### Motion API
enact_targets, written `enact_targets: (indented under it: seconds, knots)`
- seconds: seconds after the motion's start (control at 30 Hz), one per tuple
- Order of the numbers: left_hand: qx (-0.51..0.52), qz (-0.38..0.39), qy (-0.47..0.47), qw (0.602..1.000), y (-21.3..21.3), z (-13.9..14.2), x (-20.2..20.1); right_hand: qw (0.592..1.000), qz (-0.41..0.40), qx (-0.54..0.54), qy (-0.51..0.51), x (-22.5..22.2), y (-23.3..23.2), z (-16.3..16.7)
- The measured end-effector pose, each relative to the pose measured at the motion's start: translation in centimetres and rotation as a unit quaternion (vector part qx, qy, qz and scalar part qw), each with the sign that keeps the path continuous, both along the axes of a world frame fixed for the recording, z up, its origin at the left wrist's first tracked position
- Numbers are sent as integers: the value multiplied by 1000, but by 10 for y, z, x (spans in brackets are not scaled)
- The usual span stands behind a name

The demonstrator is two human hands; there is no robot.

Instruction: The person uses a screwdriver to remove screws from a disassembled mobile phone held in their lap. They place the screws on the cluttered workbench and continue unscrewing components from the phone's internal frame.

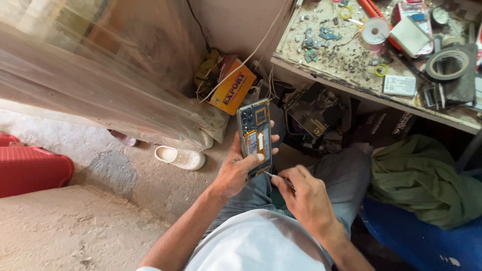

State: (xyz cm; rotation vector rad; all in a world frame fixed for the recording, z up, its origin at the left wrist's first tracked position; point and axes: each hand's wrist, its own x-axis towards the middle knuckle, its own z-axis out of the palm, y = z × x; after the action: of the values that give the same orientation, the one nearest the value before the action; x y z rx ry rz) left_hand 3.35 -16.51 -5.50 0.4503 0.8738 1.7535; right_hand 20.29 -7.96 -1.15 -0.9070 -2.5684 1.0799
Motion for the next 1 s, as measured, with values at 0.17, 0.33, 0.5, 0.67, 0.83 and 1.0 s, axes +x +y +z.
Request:
enact_targets:
  seconds: [0.17,0.33,0.5,0.67,0.83,1.0]
  knots:
    - [7,-2,18,1000,-2,-5,1,1000,3,-5,7,0,-1,-5]
    - [19,2,25,1000,-3,-9,1,998,36,0,57,-1,-1,-6]
    - [35,1,24,999,-3,-10,1,996,40,-16,80,-3,2,-6]
    - [5,0,3,1000,-3,-6,1,997,28,-15,63,-4,2,-6]
    - [-9,5,-7,1000,-1,-6,1,1000,16,-21,15,-4,4,-7]
    - [-1,-3,-4,1000,-1,-9,2,998,5,-56,-41,-3,6,-7]
